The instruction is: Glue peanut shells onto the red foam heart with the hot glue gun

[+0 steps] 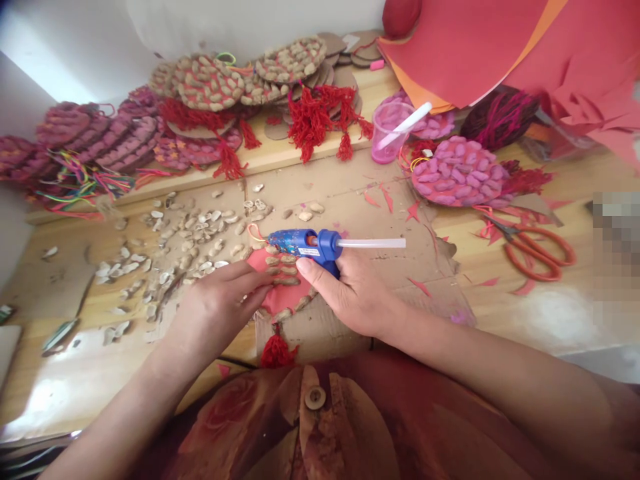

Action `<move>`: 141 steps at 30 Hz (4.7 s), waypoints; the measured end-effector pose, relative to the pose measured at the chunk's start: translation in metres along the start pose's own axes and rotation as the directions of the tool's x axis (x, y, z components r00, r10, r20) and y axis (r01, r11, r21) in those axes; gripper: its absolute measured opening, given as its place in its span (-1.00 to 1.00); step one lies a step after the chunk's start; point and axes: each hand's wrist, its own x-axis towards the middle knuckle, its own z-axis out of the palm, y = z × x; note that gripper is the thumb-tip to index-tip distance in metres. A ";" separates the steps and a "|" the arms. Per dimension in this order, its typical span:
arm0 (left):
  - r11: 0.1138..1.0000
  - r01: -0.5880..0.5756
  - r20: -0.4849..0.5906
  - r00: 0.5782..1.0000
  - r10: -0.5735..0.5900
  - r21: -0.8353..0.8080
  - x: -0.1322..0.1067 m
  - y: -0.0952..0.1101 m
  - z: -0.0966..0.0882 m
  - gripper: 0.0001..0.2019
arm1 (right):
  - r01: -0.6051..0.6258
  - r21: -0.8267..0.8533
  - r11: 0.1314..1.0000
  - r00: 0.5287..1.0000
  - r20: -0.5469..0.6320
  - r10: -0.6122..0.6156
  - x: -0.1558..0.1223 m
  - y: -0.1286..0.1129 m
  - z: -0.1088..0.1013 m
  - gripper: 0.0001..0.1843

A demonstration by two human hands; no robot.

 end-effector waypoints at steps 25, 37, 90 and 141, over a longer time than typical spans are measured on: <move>0.997 0.024 -0.140 0.990 -0.014 0.071 -0.017 -0.001 0.014 -0.83 | 0.014 0.021 1.000 1.000 -0.015 -0.013 0.000 0.002 0.001 -0.74; 0.954 -0.054 -0.038 0.997 0.068 0.296 -0.017 0.012 0.011 -0.80 | 0.067 0.084 0.994 0.998 -0.004 -0.067 0.004 0.000 0.000 -0.77; 0.988 -0.073 -0.098 0.991 0.087 0.134 -0.020 0.002 0.016 -0.79 | -0.107 0.267 0.958 0.991 0.108 0.081 -0.004 0.009 0.011 -0.70; 0.999 0.014 -0.315 0.949 -0.024 -0.033 -0.047 -0.004 0.022 -0.83 | -0.102 0.425 0.899 0.995 0.059 0.085 0.002 0.017 0.014 -0.64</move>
